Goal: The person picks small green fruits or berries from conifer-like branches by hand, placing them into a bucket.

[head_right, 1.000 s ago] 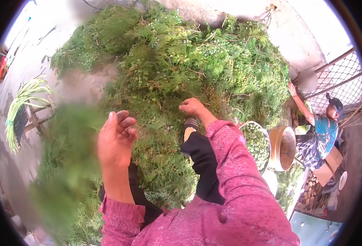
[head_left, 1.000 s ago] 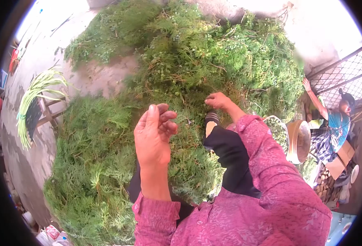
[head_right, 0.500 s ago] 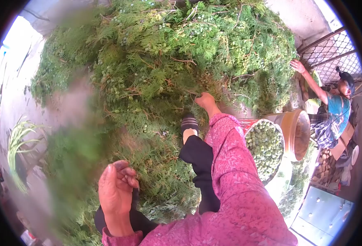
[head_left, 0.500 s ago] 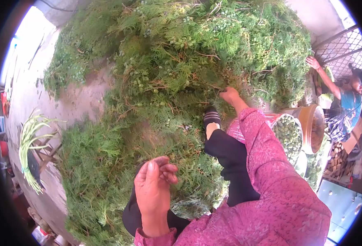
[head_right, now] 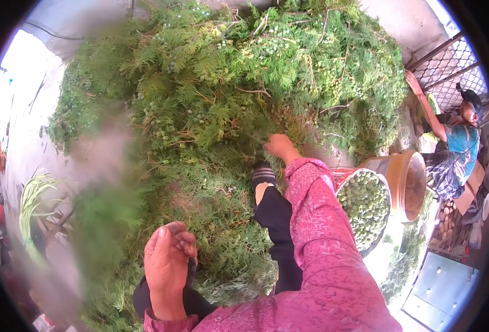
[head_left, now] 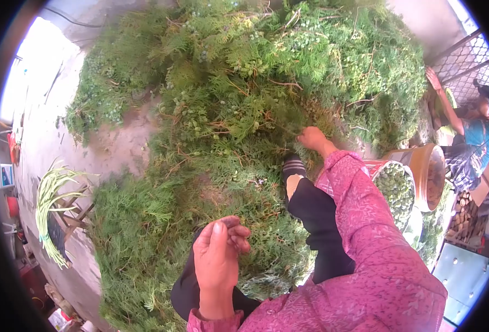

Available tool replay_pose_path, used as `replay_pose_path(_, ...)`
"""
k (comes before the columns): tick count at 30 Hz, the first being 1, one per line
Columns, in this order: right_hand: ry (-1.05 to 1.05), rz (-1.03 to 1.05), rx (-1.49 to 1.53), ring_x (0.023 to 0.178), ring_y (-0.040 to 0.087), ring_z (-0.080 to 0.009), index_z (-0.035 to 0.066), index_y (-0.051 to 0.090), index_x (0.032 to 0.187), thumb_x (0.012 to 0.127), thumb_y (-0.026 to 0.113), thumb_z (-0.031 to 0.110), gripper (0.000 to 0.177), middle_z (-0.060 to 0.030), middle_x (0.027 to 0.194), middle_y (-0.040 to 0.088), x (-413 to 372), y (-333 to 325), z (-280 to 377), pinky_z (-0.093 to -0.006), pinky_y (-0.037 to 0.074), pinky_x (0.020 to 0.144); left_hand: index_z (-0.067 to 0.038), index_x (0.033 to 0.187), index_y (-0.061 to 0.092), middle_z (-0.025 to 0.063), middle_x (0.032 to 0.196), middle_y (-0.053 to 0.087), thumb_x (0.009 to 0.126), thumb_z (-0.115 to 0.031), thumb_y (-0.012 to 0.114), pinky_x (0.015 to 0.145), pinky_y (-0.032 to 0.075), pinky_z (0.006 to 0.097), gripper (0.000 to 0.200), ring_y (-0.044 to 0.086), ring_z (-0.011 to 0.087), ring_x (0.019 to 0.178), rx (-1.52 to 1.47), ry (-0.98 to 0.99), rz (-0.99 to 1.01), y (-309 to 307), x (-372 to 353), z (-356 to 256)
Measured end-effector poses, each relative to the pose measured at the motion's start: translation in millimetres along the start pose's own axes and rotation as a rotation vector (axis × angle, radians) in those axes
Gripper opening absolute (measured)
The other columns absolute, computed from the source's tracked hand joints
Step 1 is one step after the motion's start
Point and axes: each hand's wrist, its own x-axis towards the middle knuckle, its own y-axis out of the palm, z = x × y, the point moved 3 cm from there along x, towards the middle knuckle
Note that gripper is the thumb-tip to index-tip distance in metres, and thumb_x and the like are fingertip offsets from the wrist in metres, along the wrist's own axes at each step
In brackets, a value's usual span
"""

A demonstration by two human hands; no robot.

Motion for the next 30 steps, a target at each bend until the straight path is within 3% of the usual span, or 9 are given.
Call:
replay_pose_path(3, -0.164, -0.096, -0.034, 0.088, 0.057, -0.0384, -0.001, 0.063, 0.087, 0.076, 0.053, 0.030, 0.034, -0.0234, 0.090, 0.060, -18, -10, 7, -0.0408, 0.046, 0.079, 0.003, 0.096, 0.056, 0.0123, 0.078, 0.060, 0.091, -0.020, 0.048, 0.053, 0.047, 0.0272, 0.025, 0.056, 0.0160, 0.062, -0.016, 0.059, 0.011, -3, -8, -6)
replay_pose_path(7, -0.322, -0.236, -0.043, 0.083, 0.057, -0.0405, -0.001, 0.062, 0.085, 0.075, 0.054, 0.029, 0.033, -0.0221, 0.088, 0.061, -51, -56, 46, -0.0426, 0.046, 0.075, 0.002, 0.093, 0.055, 0.0105, 0.077, 0.060, 0.090, -0.021, 0.050, 0.051, 0.046, 0.0248, 0.023, 0.056, 0.0138, 0.061, -0.044, 0.128, -0.003, -14, -22, -6)
replay_pose_path(10, -0.278, -0.087, 0.253, 0.069, 0.059, -0.0359, -0.005, 0.060, 0.077, 0.075, 0.052, 0.029, 0.035, -0.0225, 0.076, 0.061, -102, -88, 92, -0.0411, 0.047, 0.065, 0.001, 0.093, 0.054, 0.0091, 0.074, 0.059, 0.090, -0.022, 0.051, 0.049, 0.046, 0.0239, 0.024, 0.056, 0.0127, 0.059, -0.046, 0.180, -0.004, -25, -28, 2)
replay_pose_path(13, -0.190, -0.070, 0.802, 0.051, 0.057, -0.0194, -0.006, 0.054, 0.064, 0.076, 0.049, 0.027, 0.035, -0.0156, 0.052, 0.053, -166, -102, 119, -0.0356, 0.044, 0.051, 0.001, 0.095, 0.053, 0.0077, 0.073, 0.060, 0.089, -0.026, 0.052, 0.044, 0.041, 0.0216, 0.027, 0.052, 0.0102, 0.051, -0.004, 0.167, -0.066, -34, -38, 21)
replay_pose_path(16, -0.371, -0.245, 0.666, 0.050, 0.056, -0.0218, -0.004, 0.054, 0.066, 0.077, 0.052, 0.023, 0.030, -0.0137, 0.053, 0.054, -243, -106, 127, -0.0366, 0.044, 0.052, 0.001, 0.095, 0.053, 0.0070, 0.072, 0.060, 0.089, -0.027, 0.053, 0.044, 0.040, 0.0212, 0.029, 0.053, 0.0099, 0.051, 0.195, 0.180, -0.048, -45, -53, 41)
replay_pose_path(20, -0.480, -0.417, 0.688, 0.053, 0.056, -0.0263, -0.002, 0.052, 0.065, 0.077, 0.055, 0.023, 0.028, -0.0144, 0.057, 0.055, -357, -83, 125, -0.0381, 0.043, 0.053, 0.002, 0.110, 0.049, 0.0098, 0.088, 0.059, 0.087, -0.029, 0.056, 0.053, 0.046, 0.0241, 0.039, 0.056, 0.0128, 0.063, 0.246, 0.210, -0.027, -53, -89, 49)
replay_pose_path(22, -0.583, -0.690, 0.535, 0.058, 0.057, -0.0311, 0.000, 0.051, 0.065, 0.076, 0.057, 0.023, 0.026, -0.0167, 0.062, 0.055, -409, -66, 131, -0.0403, 0.044, 0.054, 0.000, 0.106, 0.049, 0.0115, 0.093, 0.058, 0.087, -0.029, 0.056, 0.057, 0.047, 0.0273, 0.035, 0.058, 0.0172, 0.070, 0.271, 0.231, -0.021, -32, -114, 43)
replay_pose_path(27, -0.855, -0.858, 0.346, 0.063, 0.056, -0.0304, 0.003, 0.052, 0.069, 0.073, 0.060, 0.021, 0.019, -0.0133, 0.065, 0.055, -495, -23, 157, -0.0409, 0.043, 0.059, 0.001, 0.115, 0.044, 0.0111, 0.102, 0.054, 0.085, -0.024, 0.059, 0.060, 0.050, 0.0317, 0.043, 0.060, 0.0223, 0.073, 0.221, 0.273, 0.129, -4, -136, 42)
replay_pose_path(30, -0.952, -0.856, 0.212, 0.067, 0.056, -0.0278, 0.005, 0.053, 0.072, 0.071, 0.061, 0.020, 0.017, -0.0108, 0.069, 0.054, -522, -3, 162, -0.0392, 0.041, 0.062, 0.000, 0.110, 0.046, 0.0098, 0.098, 0.055, 0.084, -0.020, 0.059, 0.055, 0.049, 0.0335, 0.035, 0.060, 0.0236, 0.072, 0.103, 0.256, -0.004, -16, -149, 43)
